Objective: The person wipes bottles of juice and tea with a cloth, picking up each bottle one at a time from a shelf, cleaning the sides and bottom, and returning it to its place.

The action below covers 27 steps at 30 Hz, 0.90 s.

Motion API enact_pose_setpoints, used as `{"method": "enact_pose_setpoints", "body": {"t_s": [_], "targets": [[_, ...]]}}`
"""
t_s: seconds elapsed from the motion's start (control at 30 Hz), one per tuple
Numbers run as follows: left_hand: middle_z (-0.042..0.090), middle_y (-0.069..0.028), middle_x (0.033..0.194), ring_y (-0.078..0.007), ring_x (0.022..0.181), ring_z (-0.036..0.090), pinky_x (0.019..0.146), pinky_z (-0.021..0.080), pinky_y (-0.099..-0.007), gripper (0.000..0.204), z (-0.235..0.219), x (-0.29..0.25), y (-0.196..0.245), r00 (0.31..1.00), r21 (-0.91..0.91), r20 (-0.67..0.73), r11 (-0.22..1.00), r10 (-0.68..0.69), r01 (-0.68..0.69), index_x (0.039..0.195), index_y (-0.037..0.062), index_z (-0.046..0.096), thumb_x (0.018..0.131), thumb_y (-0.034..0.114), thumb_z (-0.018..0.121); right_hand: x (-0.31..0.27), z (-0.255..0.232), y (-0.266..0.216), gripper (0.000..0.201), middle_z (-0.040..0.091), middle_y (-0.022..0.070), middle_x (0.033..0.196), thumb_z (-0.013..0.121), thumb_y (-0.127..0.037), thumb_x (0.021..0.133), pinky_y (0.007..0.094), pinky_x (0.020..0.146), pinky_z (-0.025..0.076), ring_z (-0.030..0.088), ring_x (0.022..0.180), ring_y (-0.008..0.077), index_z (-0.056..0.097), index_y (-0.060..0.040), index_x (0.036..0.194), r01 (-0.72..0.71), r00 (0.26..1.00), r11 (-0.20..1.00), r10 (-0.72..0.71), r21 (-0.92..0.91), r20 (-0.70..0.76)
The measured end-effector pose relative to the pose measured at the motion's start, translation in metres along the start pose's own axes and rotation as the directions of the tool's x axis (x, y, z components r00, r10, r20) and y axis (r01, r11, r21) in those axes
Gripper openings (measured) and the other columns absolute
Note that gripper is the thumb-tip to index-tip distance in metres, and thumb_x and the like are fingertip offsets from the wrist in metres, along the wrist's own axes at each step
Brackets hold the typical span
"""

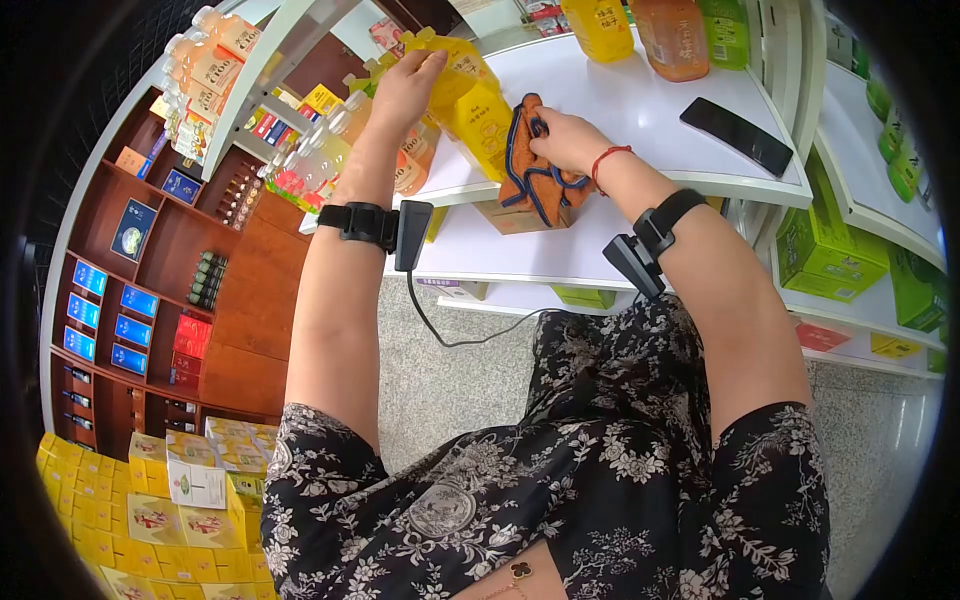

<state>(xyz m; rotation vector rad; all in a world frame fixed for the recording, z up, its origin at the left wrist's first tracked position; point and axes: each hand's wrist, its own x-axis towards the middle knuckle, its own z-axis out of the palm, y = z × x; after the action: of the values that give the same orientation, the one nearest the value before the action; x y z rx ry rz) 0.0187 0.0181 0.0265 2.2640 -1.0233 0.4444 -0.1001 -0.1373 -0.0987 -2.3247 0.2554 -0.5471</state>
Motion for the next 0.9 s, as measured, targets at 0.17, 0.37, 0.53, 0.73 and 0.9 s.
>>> {"method": "enact_pose_setpoints", "body": {"t_s": [0.17,0.37,0.53,0.73,0.9], "targets": [[0.064,-0.0212,0.099,-0.0293,0.093,0.062,0.08,0.047,-0.0357,0.059,0.007,0.009,-0.004,0.999,-0.033,-0.025,0.999,-0.021,0.02,0.106,-0.002,0.061,0.083,0.052,0.058,0.013,-0.012,0.003,0.057,0.059,0.0226,0.111,0.057,-0.026,0.08,0.0384,0.088,0.046,0.058,0.101,0.0361,0.043,-0.0062,0.132,0.037,0.992,0.995,-0.025,0.096,-0.122],[0.064,-0.0248,0.09,-0.0374,0.09,0.062,0.079,0.048,-0.0413,0.062,0.013,0.007,0.004,0.992,0.154,-0.125,0.988,0.005,0.014,0.097,-0.0055,0.061,0.081,0.054,0.058,0.023,-0.031,-0.044,0.055,0.06,0.0215,0.104,0.056,-0.026,0.08,0.0391,0.086,0.047,0.058,0.097,0.037,0.044,-0.0126,0.132,0.344,0.871,0.936,-0.289,0.073,-0.398],[0.064,-0.0262,0.092,-0.0396,0.091,0.061,0.079,0.048,-0.0424,0.062,0.011,0.008,0.005,0.995,0.21,-0.103,0.978,0.01,0.011,0.101,-0.0055,0.058,0.082,0.054,0.057,0.014,-0.007,-0.043,0.062,0.049,0.0236,0.118,0.056,-0.027,0.08,0.0441,0.084,0.047,0.056,0.096,0.0415,0.034,-0.015,0.136,0.328,0.864,0.942,-0.329,-0.069,-0.381],[0.062,-0.0269,0.098,-0.0409,0.098,0.058,0.083,0.046,-0.0431,0.057,0.013,0.0,0.003,0.995,0.031,-0.082,0.998,0.061,-0.058,0.109,0.0001,0.056,0.085,0.052,0.052,-0.001,0.001,-0.005,0.063,0.055,0.0241,0.113,0.056,-0.028,0.08,0.043,0.086,0.046,0.057,0.1,0.0397,0.035,-0.0068,0.136,0.031,0.991,0.996,-0.042,-0.089,-0.126],[0.062,-0.0258,0.101,-0.0392,0.099,0.059,0.084,0.046,-0.0418,0.057,0.014,0.004,-0.006,0.998,-0.121,-0.036,0.991,0.048,-0.052,0.11,-0.0001,0.057,0.086,0.051,0.052,0.003,0.001,0.004,0.059,0.06,0.024,0.108,0.056,-0.026,0.08,0.0405,0.087,0.046,0.058,0.101,0.0359,0.041,-0.0039,0.133,-0.027,1.0,0.991,0.025,-0.134,-0.013]]}}
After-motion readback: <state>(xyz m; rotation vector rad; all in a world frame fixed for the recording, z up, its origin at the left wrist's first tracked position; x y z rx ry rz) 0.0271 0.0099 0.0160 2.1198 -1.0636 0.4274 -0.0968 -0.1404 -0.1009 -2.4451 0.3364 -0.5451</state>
